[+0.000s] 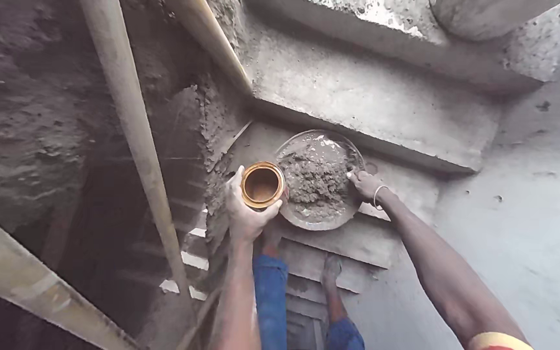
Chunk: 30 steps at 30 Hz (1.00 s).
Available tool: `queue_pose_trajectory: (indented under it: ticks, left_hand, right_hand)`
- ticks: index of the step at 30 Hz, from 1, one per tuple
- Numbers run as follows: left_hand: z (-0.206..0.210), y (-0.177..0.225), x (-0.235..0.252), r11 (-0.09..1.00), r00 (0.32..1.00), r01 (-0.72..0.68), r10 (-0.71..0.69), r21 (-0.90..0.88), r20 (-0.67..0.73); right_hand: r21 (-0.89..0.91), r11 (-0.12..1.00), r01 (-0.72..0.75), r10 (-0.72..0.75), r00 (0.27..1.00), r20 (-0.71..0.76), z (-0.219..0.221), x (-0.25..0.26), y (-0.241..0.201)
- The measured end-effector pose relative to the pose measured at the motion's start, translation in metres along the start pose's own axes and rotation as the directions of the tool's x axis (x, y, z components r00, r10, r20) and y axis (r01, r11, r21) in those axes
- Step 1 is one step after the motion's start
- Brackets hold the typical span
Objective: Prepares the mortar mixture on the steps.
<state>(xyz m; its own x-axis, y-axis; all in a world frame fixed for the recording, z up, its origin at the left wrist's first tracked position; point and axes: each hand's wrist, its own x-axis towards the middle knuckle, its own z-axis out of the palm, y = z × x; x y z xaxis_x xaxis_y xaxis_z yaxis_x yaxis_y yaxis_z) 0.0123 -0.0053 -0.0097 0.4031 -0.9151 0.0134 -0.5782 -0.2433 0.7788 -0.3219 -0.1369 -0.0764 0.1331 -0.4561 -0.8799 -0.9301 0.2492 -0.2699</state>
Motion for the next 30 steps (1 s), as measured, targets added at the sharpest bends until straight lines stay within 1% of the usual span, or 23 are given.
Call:
queue_pose_trajectory:
  ticks: [1, 3, 5, 7, 9, 11, 12, 13, 14, 15, 16, 18, 19, 20, 21, 22, 23, 24, 25, 26, 28, 29, 30]
  left_hand:
    - [0.000, 0.000, -0.001, 1.000, 1.000, 0.003, -0.003, -0.005, 0.000]
    - [0.002, 0.000, -0.001, 1.000, 1.000, 0.007, -0.007, -0.009, -0.001]
    - [0.004, -0.001, -0.001, 1.000, 1.000, 0.005, -0.004, -0.022, 0.008]
    - [0.004, -0.003, -0.002, 0.999, 1.000, 0.009, -0.008, -0.032, 0.007]
    - [0.004, -0.002, -0.002, 0.999, 1.000, 0.009, -0.009, -0.034, -0.001]
    - [0.005, -0.001, -0.003, 1.000, 1.000, 0.008, -0.008, -0.029, -0.001]
    - [0.005, 0.000, -0.004, 1.000, 1.000, 0.005, -0.005, -0.031, 0.003]
    - [0.006, 0.000, -0.005, 0.999, 1.000, 0.001, 0.000, -0.032, 0.005]
    - [0.006, 0.001, -0.005, 0.999, 1.000, 0.002, -0.002, -0.033, 0.007]
    - [0.006, 0.001, -0.007, 0.999, 1.000, 0.008, -0.007, -0.032, 0.012]
    - [0.006, 0.001, -0.007, 0.999, 1.000, 0.006, -0.006, -0.032, 0.016]
    - [0.005, -0.001, -0.008, 0.999, 1.000, 0.009, -0.009, -0.033, 0.013]
    - [0.005, -0.002, -0.010, 0.999, 1.000, 0.014, -0.013, -0.030, 0.016]
    - [0.006, -0.002, -0.009, 0.999, 1.000, 0.014, -0.013, -0.030, 0.014]
    - [0.007, -0.002, -0.009, 0.999, 1.000, 0.014, -0.014, -0.030, 0.015]
    - [0.007, -0.001, -0.012, 0.999, 0.999, 0.023, -0.023, -0.032, 0.023]
    - [0.007, -0.001, -0.012, 0.999, 0.999, 0.027, -0.026, -0.035, 0.027]
    - [0.008, -0.001, -0.011, 0.999, 0.999, 0.026, -0.025, -0.036, 0.025]
    - [0.008, -0.001, -0.013, 0.999, 0.999, 0.026, -0.025, -0.038, 0.023]
    - [0.008, -0.001, -0.013, 0.999, 0.999, 0.026, -0.025, -0.040, 0.021]
    - [0.009, 0.001, -0.012, 0.999, 1.000, 0.019, -0.019, -0.040, 0.017]
    - [0.009, 0.001, -0.010, 0.999, 1.000, 0.017, -0.016, -0.038, 0.015]
    - [0.009, 0.001, -0.011, 0.999, 1.000, 0.015, -0.014, -0.040, 0.014]
  right_hand:
    - [-0.002, 1.000, 0.011, -0.011, 0.999, 0.042, 0.002, -0.003, -0.004]
    - [-0.065, 0.997, 0.034, -0.032, 0.999, 0.026, 0.009, -0.020, -0.005]
    - [-0.063, 0.996, 0.062, -0.061, 0.998, 0.014, 0.015, -0.053, -0.002]
    - [0.039, 0.994, 0.101, -0.099, 0.994, -0.037, 0.030, -0.086, 0.010]
    - [0.256, 0.963, 0.088, -0.047, 0.986, -0.163, 0.056, -0.107, 0.028]
    - [0.504, 0.863, -0.021, 0.157, 0.961, -0.228, 0.084, -0.116, 0.031]
    - [0.588, 0.802, -0.107, 0.275, 0.940, -0.204, 0.094, -0.117, 0.027]
    - [0.657, 0.734, -0.172, 0.360, 0.919, -0.161, 0.105, -0.112, 0.020]
    - [0.720, 0.663, -0.207, 0.409, 0.905, -0.117, 0.117, -0.103, 0.011]
    - [0.784, 0.583, -0.213, 0.426, 0.902, -0.072, 0.133, -0.091, 0.004]
    - [0.847, 0.496, -0.194, 0.407, 0.913, -0.029, 0.147, -0.078, -0.004]
    - [0.945, 0.294, -0.141, 0.275, 0.960, 0.058, 0.161, -0.053, -0.013]
    - [0.965, 0.217, -0.147, 0.203, 0.974, 0.103, 0.164, -0.046, -0.011]
    - [0.972, 0.184, -0.146, 0.142, 0.983, 0.120, 0.160, -0.040, -0.009]
    - [0.969, 0.207, -0.132, 0.111, 0.988, 0.110, 0.155, -0.040, -0.006]
    - [0.948, 0.299, -0.110, 0.115, 0.990, 0.079, 0.153, -0.049, -0.004]
    - [0.885, 0.462, -0.064, 0.133, 0.991, 0.002, 0.149, -0.058, -0.003]
    - [0.753, 0.658, -0.018, 0.141, 0.985, -0.100, 0.146, -0.068, -0.003]
    - [0.580, 0.815, 0.011, 0.124, 0.973, -0.193, 0.144, -0.080, -0.003]
    - [0.430, 0.902, 0.032, 0.089, 0.961, -0.260, 0.143, -0.093, -0.005]
    - [0.204, 0.977, 0.064, 0.013, 0.936, -0.353, 0.142, -0.106, -0.006]
    - [0.133, 0.990, 0.052, -0.002, 0.936, -0.353, 0.141, -0.104, -0.003]
    - [0.097, 0.995, 0.009, 0.019, 0.956, -0.291, 0.138, -0.100, 0.001]
